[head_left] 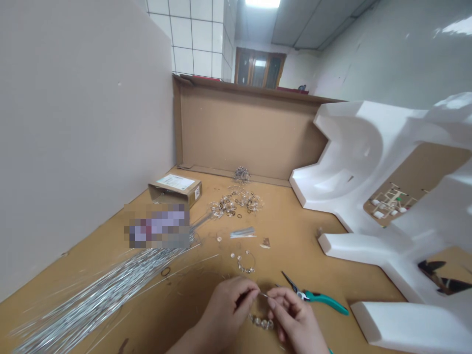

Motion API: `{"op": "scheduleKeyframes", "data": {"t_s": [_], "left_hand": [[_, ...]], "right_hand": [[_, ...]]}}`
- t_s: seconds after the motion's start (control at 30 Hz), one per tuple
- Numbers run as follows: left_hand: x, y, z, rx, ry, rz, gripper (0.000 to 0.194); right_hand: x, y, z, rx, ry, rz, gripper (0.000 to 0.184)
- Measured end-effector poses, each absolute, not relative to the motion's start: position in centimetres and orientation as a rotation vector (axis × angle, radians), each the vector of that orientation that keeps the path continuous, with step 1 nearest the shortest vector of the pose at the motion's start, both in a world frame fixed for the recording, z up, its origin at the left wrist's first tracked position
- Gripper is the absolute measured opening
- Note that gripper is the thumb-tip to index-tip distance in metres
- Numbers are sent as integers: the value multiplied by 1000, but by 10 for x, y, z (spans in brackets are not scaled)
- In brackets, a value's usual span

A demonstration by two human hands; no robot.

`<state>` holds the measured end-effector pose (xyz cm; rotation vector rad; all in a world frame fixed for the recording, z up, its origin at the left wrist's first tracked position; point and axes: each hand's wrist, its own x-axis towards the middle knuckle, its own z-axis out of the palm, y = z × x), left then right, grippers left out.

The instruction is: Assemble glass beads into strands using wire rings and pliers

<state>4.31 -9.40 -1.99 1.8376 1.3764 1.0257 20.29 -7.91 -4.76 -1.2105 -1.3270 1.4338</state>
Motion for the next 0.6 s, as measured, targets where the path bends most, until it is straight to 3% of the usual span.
{"op": "scheduleKeyframes", "data": {"t_s": [0.3,0.6], "left_hand": [[42,-91,-20,1567,1234,1278,21],[48,-86,-33,1030,1042,1191,30]], "right_hand": [[205,-83,-48,-1108,-1509,1602,39],[205,-83,-49,-1049,-1473,1709,43]]}}
